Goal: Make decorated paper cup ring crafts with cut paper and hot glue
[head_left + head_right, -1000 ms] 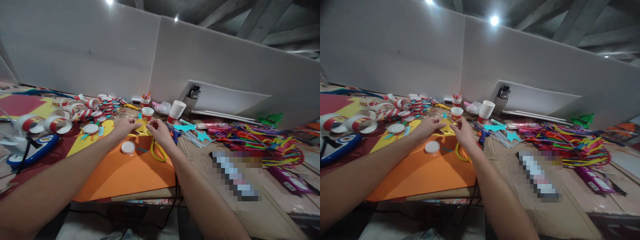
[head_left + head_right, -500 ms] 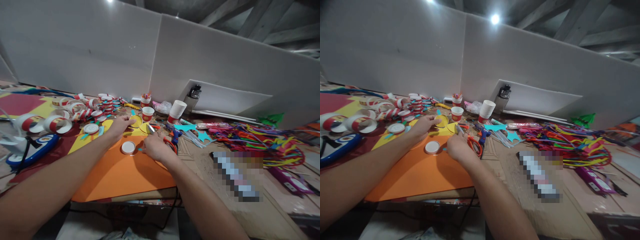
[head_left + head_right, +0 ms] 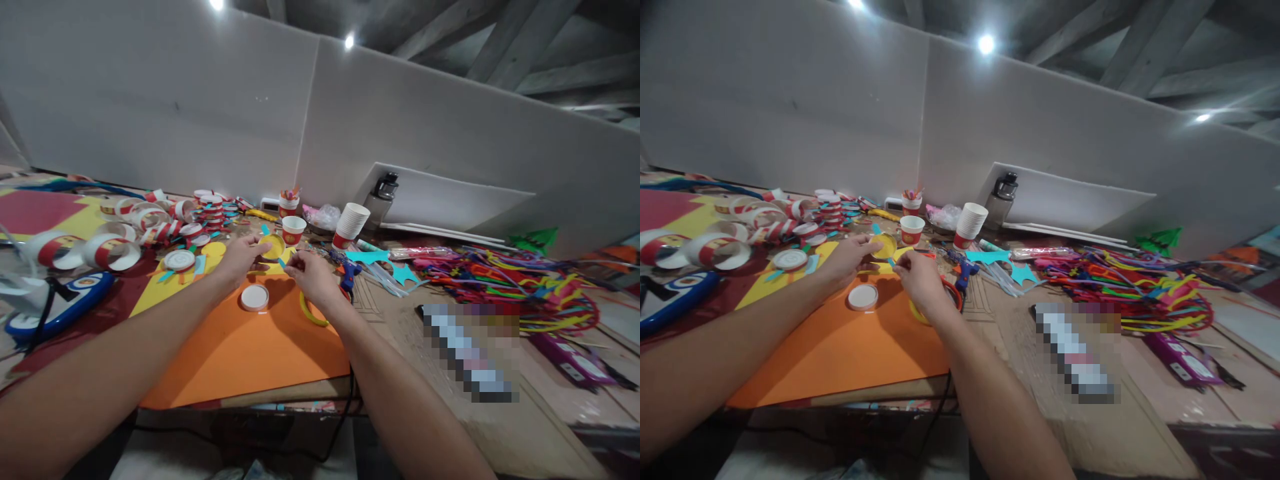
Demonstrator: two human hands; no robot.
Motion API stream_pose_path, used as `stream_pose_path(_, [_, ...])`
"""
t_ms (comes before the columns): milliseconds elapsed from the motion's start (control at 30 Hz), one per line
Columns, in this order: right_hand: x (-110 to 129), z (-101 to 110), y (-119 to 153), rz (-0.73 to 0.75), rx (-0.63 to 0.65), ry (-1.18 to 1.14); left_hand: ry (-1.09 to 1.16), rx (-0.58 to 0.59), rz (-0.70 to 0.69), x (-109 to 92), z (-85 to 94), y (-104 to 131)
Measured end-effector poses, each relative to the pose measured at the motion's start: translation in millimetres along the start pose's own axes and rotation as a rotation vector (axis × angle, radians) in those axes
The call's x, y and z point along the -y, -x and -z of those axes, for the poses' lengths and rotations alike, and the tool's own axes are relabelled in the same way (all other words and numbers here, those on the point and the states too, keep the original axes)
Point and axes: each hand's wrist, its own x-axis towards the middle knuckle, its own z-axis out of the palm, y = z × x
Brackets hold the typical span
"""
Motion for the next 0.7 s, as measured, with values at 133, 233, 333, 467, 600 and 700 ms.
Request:
stream_pose_path(133, [-9.4,-6.6,-6.3,-0.056,-0.111,-0.309,0.004,0.065,0.003,-3.2,-4.9,6.4])
stream_pose_path(233, [-17.2,-12.2,-9.7,-0.083,-0.154,-0.431,0.024,0.078,0.008,-5.2,-7.7,9.4])
stream_pose_path(333, [-22.9,-15.3,-12.6,-0.084,-0.173,-0.474,0.043,0.070,0.015,-6.6,-9.2,10.6])
stream_pose_path(467, [-23.7,-14.2,-13.7,-0.097,-0.200,-0.497,0.076,0.066,0.020,-8.4,-9.9,11.7])
stream_pose_path(600, [-22.2,-12.7,-13.6,-0.100,-0.214,-0.500,0.096,0.062,0.031,-7.2,-9.6,10.6])
stream_pose_path(700, [-23.1,-14.1,-14.8,-0.090,-0.217,-0.475,0.083,0.085,0.021,-4.3,-9.2,8.4])
